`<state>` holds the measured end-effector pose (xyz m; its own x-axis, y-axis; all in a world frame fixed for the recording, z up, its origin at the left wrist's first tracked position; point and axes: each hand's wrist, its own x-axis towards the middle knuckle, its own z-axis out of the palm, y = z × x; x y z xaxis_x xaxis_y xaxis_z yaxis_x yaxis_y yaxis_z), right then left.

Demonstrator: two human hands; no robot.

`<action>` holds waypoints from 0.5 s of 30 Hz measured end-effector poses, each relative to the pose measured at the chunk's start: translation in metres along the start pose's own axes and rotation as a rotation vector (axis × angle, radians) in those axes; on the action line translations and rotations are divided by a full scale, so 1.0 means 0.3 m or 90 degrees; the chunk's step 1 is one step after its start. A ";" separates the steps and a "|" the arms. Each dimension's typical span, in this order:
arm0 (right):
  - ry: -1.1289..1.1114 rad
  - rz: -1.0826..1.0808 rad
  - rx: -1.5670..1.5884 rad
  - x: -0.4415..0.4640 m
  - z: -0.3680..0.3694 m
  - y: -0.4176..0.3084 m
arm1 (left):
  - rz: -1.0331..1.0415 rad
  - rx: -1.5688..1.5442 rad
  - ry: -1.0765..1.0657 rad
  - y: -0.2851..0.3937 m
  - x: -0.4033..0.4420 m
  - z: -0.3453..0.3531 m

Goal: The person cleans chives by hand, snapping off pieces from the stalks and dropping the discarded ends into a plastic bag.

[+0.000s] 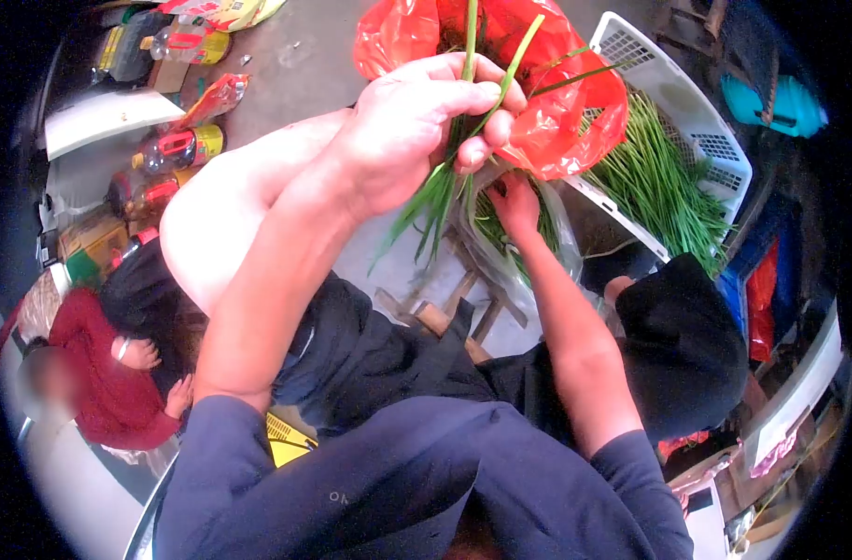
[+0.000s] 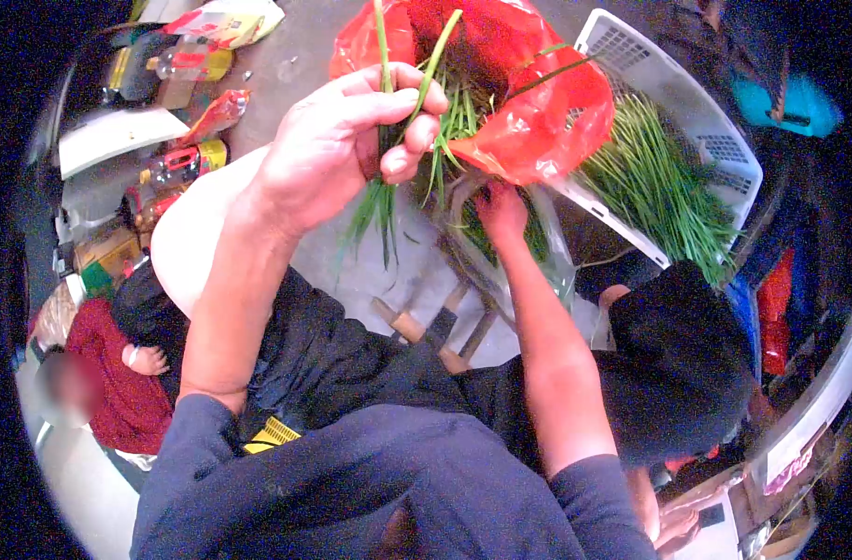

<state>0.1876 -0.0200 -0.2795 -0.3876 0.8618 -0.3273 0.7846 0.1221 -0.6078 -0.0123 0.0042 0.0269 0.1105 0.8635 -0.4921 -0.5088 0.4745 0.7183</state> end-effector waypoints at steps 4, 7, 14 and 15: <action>0.008 -0.022 -0.051 -0.001 0.037 0.008 | 0.004 -0.003 0.030 -0.006 0.008 0.011; 0.015 -0.028 -0.064 0.024 0.069 0.013 | -0.002 0.028 0.016 -0.010 0.014 -0.007; -0.004 -0.034 -0.091 0.015 0.068 0.003 | -0.009 0.030 0.029 -0.005 0.015 0.002; -0.003 -0.032 -0.094 0.010 0.062 0.014 | 0.008 0.028 0.026 -0.004 0.015 0.004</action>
<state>0.1809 -0.0261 -0.2964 -0.4295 0.8508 -0.3028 0.8269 0.2357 -0.5105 -0.0103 0.0078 0.0243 0.0698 0.8622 -0.5018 -0.4725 0.4716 0.7445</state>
